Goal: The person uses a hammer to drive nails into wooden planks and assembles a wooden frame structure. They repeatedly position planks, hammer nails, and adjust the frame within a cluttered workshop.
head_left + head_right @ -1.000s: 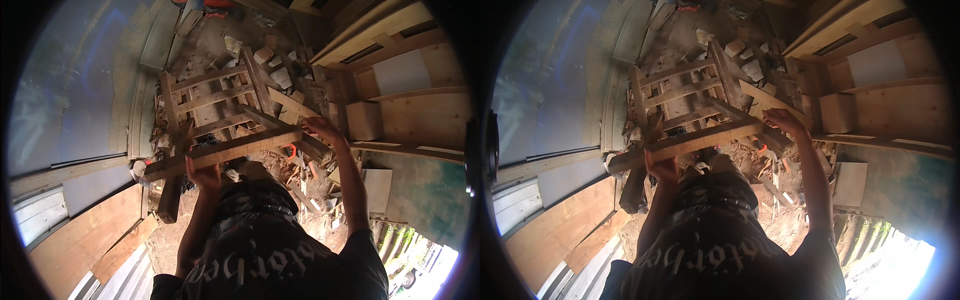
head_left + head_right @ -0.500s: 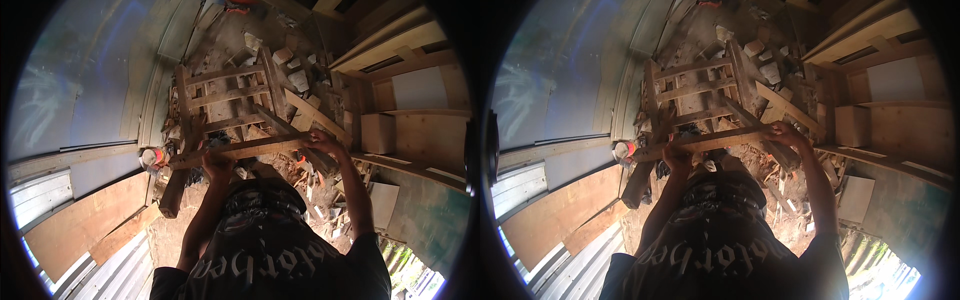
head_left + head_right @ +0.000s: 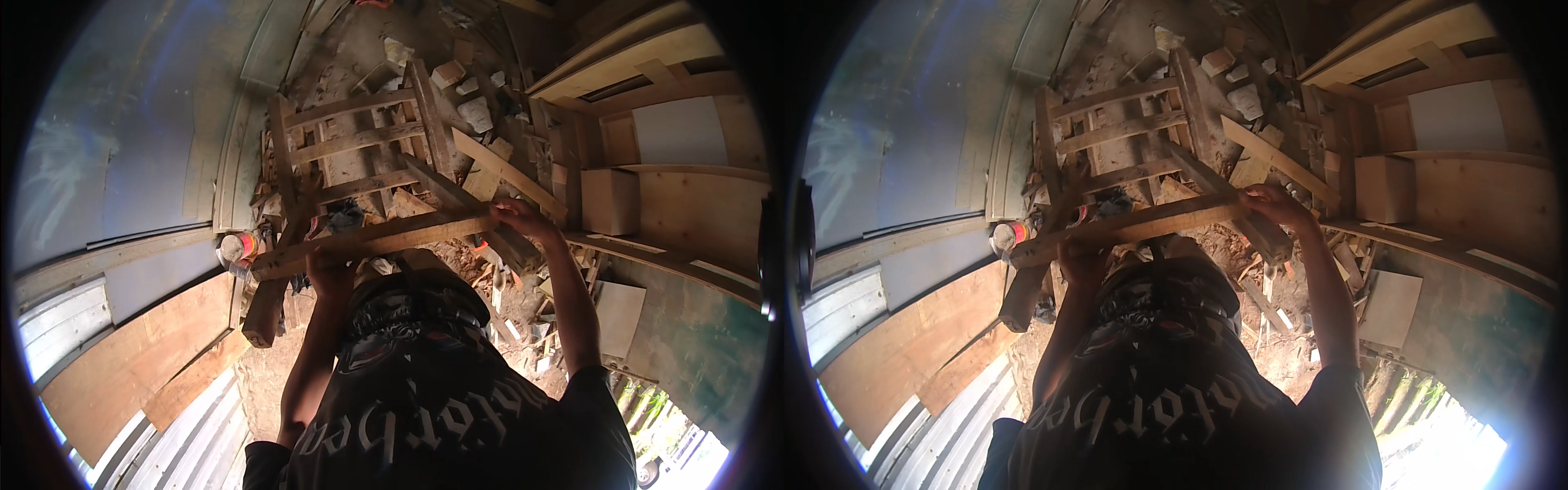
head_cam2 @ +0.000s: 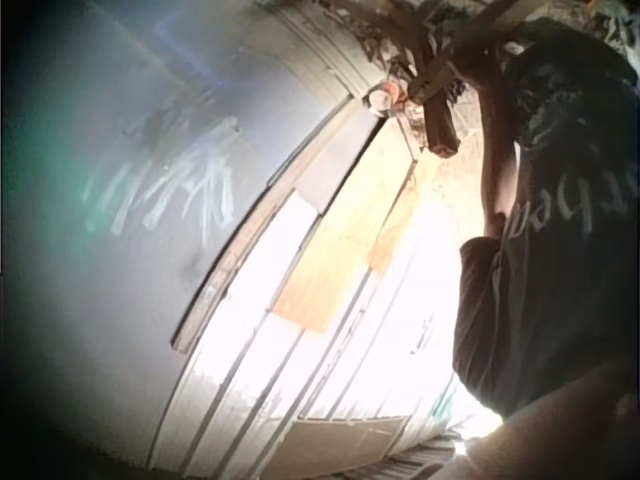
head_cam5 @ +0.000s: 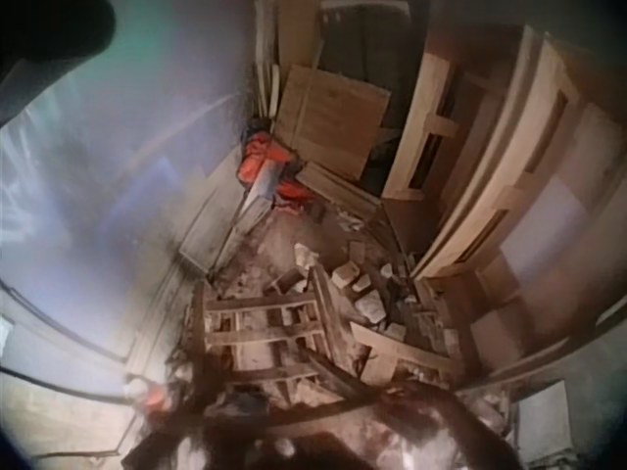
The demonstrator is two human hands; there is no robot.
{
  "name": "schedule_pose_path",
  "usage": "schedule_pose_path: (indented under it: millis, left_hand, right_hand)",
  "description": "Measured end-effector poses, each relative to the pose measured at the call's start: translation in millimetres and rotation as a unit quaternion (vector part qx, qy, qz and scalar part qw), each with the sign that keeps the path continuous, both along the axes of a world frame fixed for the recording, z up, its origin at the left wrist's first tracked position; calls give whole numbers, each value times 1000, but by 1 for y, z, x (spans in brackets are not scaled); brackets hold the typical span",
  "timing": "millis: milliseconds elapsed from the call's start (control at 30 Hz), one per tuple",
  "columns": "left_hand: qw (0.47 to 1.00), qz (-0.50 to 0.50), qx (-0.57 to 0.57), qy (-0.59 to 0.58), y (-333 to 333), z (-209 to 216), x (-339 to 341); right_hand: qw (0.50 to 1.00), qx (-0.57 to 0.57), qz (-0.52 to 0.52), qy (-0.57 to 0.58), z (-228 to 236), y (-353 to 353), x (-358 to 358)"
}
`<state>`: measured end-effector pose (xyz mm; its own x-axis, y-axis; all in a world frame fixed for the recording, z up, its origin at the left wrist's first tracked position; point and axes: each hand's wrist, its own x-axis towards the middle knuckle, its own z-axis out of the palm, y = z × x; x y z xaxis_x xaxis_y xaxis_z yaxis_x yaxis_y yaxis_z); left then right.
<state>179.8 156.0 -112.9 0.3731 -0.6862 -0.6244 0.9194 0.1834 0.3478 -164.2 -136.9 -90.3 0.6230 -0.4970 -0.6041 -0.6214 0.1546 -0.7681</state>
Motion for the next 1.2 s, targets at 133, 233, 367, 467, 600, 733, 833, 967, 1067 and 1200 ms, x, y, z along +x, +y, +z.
schedule_pose_path:
  millis: [133, 233, 367, 467, 600, 733, 833, 967, 1067, 1200]
  left_hand:
    - [992, -84, -45, -84, 7, -7, 1]
    - [997, -57, -52, 3, 17, -18, -5]
    - [998, -44, -13, -35, 27, -43, -5]
    - [998, -36, 7, 41, 15, 5, -2]
    - [997, -73, 20, 20, 20, 22, 2]
    - [992, -124, 23, -25, 15, 35, 1]
    - [987, -158, 23, -18, 33, -12, 12]
    - [986, -155, 28, -62, 26, 1, 7]
    - [982, -173, 54, -57, 15, 9, 7]
    - [982, -177, 41, -47, 20, 10, 13]
  right_hand:
    - [997, 25, -30, 72, -1, -2, -6]
    - [990, 68, -126, 17, -9, 1, -19]
    - [986, 89, -138, -4, -20, 5, -21]
    - [990, 60, -123, 16, -26, 3, -28]
    - [996, 10, -80, -32, 7, 14, 5]
    - [984, 65, -87, -142, -6, 10, -20]
    - [985, 63, -128, -99, -12, 12, -18]
    - [986, -32, -123, -110, 5, 20, -8]
    - [976, -67, -114, -171, -26, 14, -27]
    - [994, -26, -102, 42, 14, 14, 1]
